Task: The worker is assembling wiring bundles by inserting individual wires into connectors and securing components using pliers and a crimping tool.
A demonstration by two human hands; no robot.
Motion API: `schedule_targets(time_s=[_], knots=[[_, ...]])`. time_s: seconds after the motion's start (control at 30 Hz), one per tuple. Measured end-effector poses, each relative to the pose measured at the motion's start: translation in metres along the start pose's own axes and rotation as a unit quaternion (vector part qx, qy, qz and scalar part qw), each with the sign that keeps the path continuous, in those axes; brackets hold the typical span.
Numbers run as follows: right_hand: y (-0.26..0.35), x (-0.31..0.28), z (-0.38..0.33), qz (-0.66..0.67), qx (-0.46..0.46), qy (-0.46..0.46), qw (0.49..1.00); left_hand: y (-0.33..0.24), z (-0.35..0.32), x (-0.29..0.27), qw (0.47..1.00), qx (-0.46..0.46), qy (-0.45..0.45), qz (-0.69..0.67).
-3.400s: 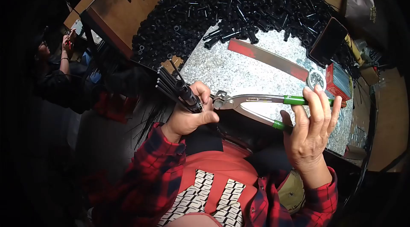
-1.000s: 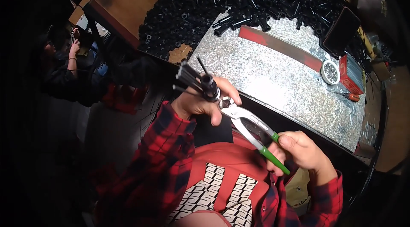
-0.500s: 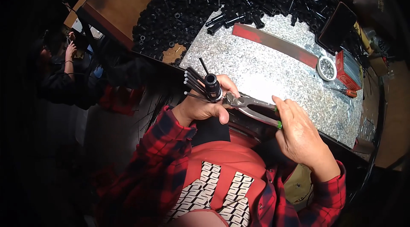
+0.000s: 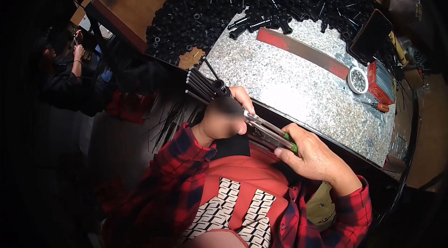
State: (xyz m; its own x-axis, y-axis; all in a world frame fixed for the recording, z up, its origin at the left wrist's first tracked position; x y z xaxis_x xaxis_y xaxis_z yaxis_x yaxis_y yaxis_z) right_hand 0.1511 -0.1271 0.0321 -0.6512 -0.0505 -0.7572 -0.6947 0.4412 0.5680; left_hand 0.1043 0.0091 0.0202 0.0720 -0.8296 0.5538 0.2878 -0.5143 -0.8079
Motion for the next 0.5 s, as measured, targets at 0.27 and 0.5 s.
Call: schedule_targets(time_s=[0.27, 0.5], knots=[[-0.008, -0.002, 0.004, -0.046, -0.004, -0.085, 0.995, 0.000, -0.003, 0.001, 0.999, 0.015, -0.003, 0.032], [-0.024, -0.039, -0.011, -0.230, 0.024, -0.224, 0.947, 0.008, -0.001, -0.004, 0.994, 0.018, -0.003, 0.105]])
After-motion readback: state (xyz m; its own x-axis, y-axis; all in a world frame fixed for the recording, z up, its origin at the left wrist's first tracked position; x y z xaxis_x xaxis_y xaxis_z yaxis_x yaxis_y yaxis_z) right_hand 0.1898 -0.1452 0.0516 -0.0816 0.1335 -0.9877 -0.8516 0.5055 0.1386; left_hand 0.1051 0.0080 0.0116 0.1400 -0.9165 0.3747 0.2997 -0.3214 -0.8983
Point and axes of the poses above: each hand's wrist, its own z-axis towards the middle knuckle, its own x-axis out of the palm, y = z × x, the point moved 10 cm from there along z, towards the middle knuckle, and after that the axes turned 15 degrees about -z, right-handed, at the moved point
